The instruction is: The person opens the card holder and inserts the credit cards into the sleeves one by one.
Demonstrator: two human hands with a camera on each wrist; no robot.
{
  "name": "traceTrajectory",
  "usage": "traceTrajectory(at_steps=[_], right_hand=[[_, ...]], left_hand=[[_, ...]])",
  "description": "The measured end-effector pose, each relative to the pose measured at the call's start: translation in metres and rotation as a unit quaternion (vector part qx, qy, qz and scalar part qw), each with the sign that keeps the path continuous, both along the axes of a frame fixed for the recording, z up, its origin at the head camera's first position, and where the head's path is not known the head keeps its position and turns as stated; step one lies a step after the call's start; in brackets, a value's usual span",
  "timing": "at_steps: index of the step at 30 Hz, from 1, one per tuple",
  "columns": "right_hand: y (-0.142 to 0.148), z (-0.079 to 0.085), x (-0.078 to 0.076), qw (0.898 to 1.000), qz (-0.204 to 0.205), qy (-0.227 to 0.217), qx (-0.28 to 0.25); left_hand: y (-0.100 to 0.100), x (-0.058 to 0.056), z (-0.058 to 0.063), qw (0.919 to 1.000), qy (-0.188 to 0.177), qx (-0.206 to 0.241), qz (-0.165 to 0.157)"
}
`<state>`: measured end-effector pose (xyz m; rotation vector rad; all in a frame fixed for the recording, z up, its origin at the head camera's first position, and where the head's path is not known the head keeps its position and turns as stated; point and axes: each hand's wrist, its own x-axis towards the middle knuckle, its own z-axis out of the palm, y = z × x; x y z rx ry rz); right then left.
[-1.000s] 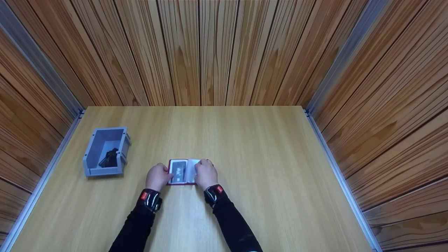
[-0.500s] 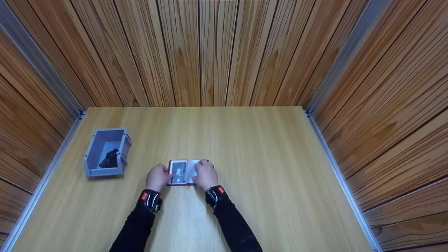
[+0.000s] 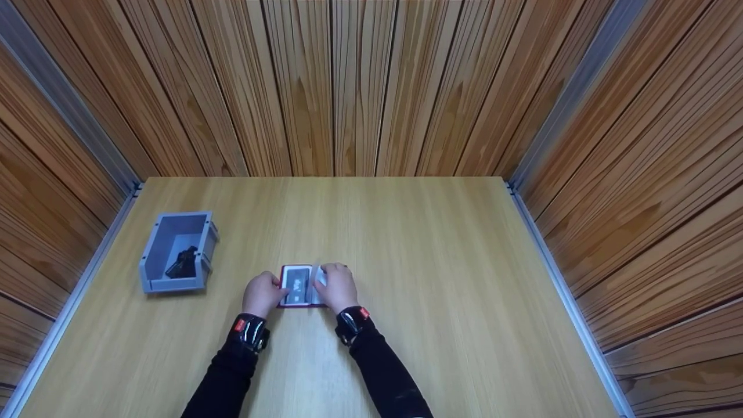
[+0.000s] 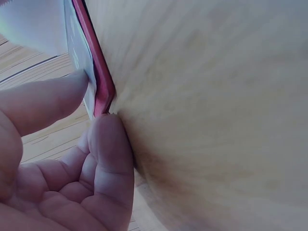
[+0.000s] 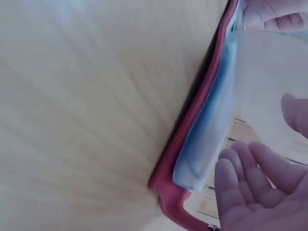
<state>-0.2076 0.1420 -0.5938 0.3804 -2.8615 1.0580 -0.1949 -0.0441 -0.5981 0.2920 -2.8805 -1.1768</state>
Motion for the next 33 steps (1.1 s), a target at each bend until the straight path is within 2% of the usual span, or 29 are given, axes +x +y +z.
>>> traceTrajectory(at_steps=[4, 7, 13, 17, 26, 33], right_hand=[[-0.003, -0.005, 0.001, 0.997, 0.041, 0.059, 0.005], [-0.006, -0.009, 0.0, 0.995, 0.062, 0.081, 0.012], [-0.014, -0.011, 0.001, 0.994, 0.068, 0.042, 0.069], [-0.017, -0.009, 0.003, 0.991, 0.066, 0.047, 0.104], [-0.021, -0.009, 0.005, 0.989, 0.062, 0.059, 0.121], [-0.023, -0.006, 0.006, 0.988, 0.057, 0.048, 0.132]], left_hand=[[-0.001, 0.001, 0.001, 0.9999, 0.01, -0.007, -0.001], [-0.001, 0.002, 0.001, 0.9997, 0.02, -0.013, -0.002], [-0.003, 0.002, 0.0, 0.9995, 0.03, -0.012, -0.006], [-0.004, 0.002, -0.001, 0.9995, 0.029, -0.012, -0.007], [-0.004, 0.001, 0.002, 0.9999, 0.013, -0.005, 0.0], [-0.005, 0.002, 0.001, 0.9997, 0.022, 0.008, -0.007]])
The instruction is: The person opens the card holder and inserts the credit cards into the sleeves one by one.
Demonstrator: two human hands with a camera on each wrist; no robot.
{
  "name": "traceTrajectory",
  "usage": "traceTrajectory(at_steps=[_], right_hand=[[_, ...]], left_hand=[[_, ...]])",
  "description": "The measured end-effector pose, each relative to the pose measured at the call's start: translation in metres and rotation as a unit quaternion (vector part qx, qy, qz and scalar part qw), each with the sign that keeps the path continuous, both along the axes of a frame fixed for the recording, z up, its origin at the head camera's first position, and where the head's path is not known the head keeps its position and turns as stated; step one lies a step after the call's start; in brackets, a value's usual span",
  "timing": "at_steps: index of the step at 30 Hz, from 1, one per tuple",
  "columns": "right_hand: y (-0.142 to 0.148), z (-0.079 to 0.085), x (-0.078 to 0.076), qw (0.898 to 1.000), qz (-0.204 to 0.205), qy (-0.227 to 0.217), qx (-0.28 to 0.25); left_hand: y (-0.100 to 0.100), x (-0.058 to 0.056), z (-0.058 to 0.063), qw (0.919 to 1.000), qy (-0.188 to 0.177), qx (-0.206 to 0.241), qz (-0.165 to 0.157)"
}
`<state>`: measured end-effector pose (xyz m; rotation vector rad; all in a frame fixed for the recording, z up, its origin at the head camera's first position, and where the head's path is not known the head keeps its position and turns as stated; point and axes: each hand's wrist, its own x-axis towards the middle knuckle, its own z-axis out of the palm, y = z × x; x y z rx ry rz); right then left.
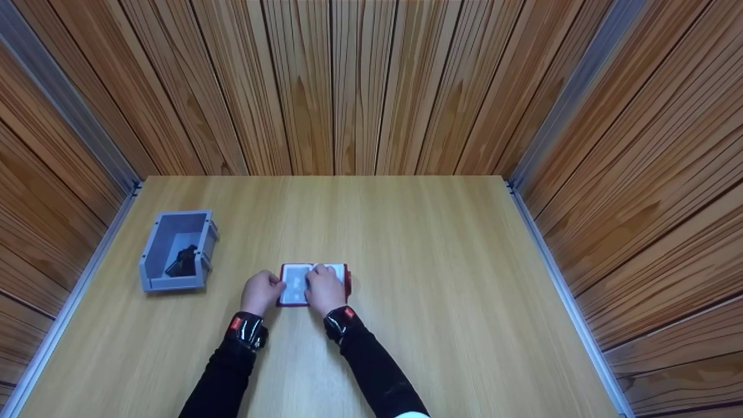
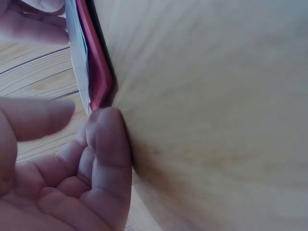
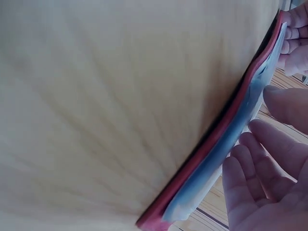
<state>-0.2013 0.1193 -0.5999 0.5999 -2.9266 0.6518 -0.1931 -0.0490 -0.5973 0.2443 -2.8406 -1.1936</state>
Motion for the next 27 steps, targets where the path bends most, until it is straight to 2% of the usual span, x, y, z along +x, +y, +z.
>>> traceTrajectory(at_steps=[5, 12, 18, 27], right_hand=[[-0.0001, -0.0003, 0.001, 1.0, 0.005, 0.01, 0.013], [-0.0028, 0.0021, 0.0013, 0.999, -0.001, -0.018, 0.033], [-0.0041, 0.0013, 0.0015, 0.999, 0.001, -0.013, 0.046], [-0.0046, -0.0001, 0.0009, 0.998, 0.009, 0.004, 0.057]], left_hand=[[-0.0011, -0.0004, -0.0022, 1.0, 0.001, -0.003, -0.003], [0.0002, -0.0021, -0.0023, 1.0, -0.004, -0.005, -0.001], [0.0006, -0.0022, -0.0016, 0.9998, -0.015, -0.014, -0.001], [0.0013, -0.0022, -0.002, 0.9991, 0.014, -0.037, -0.012]])
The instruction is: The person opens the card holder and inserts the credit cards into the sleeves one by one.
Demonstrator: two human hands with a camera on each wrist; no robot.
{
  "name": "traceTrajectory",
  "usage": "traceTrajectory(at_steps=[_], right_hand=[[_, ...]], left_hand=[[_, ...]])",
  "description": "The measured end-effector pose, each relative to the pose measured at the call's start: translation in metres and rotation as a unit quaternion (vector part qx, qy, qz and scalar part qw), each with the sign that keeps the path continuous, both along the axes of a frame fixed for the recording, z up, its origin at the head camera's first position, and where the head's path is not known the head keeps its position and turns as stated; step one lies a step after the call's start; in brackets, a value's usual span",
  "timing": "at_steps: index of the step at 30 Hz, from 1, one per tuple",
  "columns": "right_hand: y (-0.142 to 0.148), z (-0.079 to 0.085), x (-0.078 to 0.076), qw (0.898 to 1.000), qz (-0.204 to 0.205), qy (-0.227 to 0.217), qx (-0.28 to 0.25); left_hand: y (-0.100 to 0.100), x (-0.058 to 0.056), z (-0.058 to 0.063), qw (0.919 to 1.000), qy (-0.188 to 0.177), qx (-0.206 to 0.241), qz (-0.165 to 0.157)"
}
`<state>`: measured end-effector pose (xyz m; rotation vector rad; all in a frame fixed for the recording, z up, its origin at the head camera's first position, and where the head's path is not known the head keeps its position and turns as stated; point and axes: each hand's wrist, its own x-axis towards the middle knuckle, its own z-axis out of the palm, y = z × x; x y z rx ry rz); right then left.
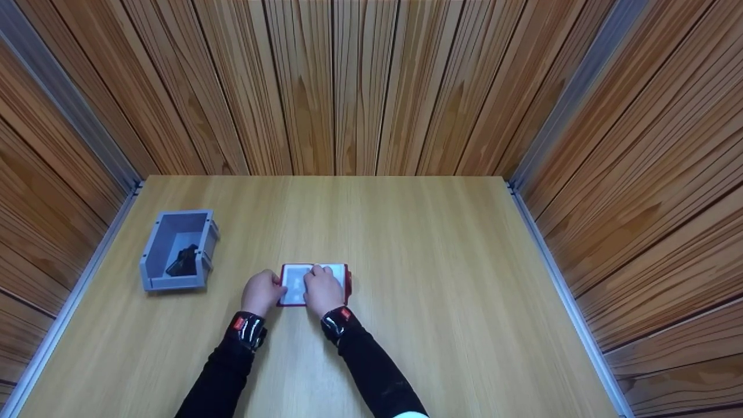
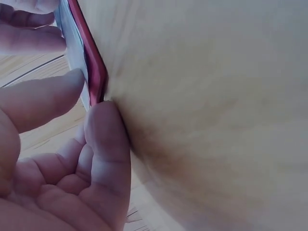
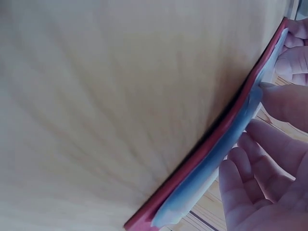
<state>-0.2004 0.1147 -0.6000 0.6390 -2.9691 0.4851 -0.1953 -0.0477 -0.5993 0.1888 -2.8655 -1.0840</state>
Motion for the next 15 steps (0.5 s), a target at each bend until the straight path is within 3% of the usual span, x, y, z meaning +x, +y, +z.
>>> traceTrajectory(at_steps=[4, 8, 12, 15], right_hand=[[0.0, 0.001, 0.0, 1.0, 0.001, 0.003, -0.003], [0.001, 0.003, 0.0, 1.0, 0.0, -0.001, -0.009], [0.0, 0.003, -0.001, 1.0, -0.004, -0.02, -0.006], [0.0, 0.002, 0.0, 1.0, -0.005, -0.028, -0.006]], left_hand=[[-0.003, 0.003, 0.003, 1.0, 0.005, -0.003, -0.006], [-0.015, 0.007, 0.012, 0.9996, -0.014, 0.022, 0.002], [-0.04, 0.013, 0.025, 0.9973, -0.02, 0.059, 0.039], [-0.067, 0.018, 0.037, 0.9938, 0.013, 0.079, 0.078]])
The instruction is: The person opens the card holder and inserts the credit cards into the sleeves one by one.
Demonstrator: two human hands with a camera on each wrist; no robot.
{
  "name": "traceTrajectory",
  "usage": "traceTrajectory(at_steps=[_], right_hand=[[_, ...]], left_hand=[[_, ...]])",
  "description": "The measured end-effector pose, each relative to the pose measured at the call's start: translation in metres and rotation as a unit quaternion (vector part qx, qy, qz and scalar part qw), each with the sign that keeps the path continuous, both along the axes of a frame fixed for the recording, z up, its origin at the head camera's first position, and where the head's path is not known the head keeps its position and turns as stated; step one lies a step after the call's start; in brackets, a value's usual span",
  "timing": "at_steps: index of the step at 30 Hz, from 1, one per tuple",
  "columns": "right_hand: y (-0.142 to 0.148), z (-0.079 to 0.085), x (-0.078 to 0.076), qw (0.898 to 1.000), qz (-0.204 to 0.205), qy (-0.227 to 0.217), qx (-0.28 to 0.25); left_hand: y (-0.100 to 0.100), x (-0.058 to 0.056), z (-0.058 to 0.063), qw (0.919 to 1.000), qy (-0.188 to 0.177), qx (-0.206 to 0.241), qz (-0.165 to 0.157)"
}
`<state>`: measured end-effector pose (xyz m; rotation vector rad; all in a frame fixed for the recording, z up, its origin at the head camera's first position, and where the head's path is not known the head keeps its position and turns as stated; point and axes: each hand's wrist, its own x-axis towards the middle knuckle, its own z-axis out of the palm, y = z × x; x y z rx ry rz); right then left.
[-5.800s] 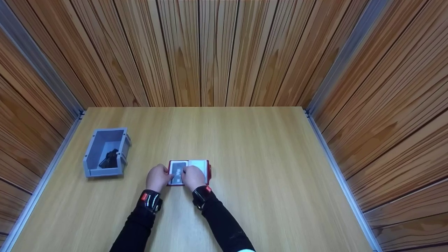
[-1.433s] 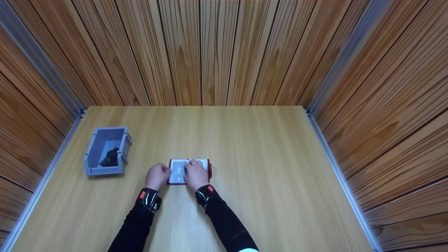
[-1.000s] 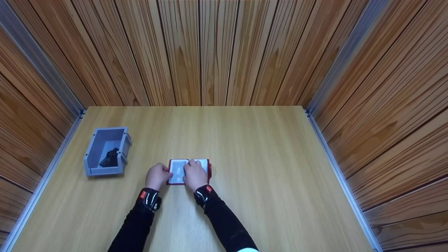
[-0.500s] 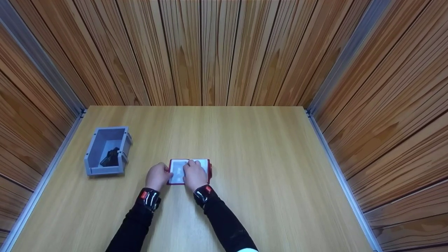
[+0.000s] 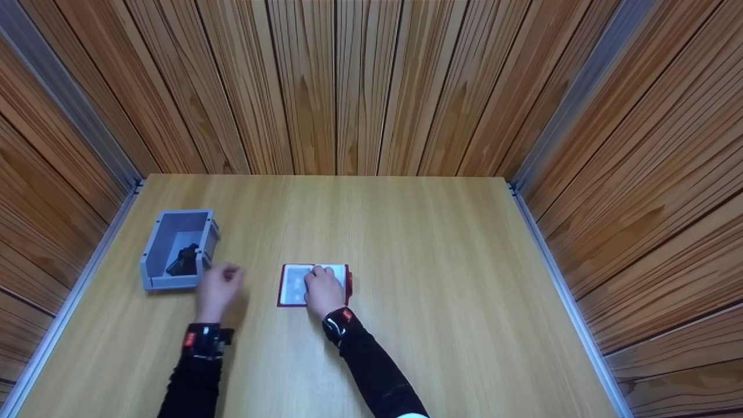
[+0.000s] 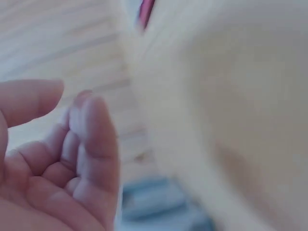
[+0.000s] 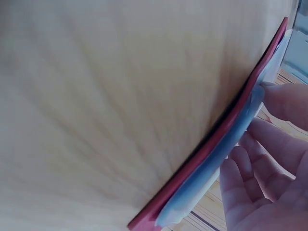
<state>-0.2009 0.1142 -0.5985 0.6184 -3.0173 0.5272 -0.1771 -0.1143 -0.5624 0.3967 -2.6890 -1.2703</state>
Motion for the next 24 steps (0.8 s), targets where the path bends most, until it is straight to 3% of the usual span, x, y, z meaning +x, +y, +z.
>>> traceTrajectory(at_steps=[4, 12, 15, 20, 24], right_hand=[[0.0, -0.001, 0.001, 1.0, -0.001, 0.003, -0.005], [-0.001, 0.0, 0.002, 1.0, 0.003, 0.008, -0.009], [0.0, 0.0, 0.002, 1.0, 0.002, 0.011, -0.009], [0.001, -0.001, 0.003, 1.0, 0.008, 0.027, -0.005], [0.001, 0.0, 0.002, 1.0, 0.008, 0.029, -0.003]], left_hand=[[-0.033, 0.004, 0.013, 0.9975, 0.046, 0.003, 0.053], [-0.077, 0.0, 0.017, 0.9864, 0.037, 0.002, 0.16], [-0.085, -0.005, 0.015, 0.9861, 0.02, -0.016, 0.164], [-0.094, -0.016, 0.012, 0.987, 0.001, -0.066, 0.147], [-0.099, -0.029, 0.012, 0.9871, -0.038, -0.091, 0.126]])
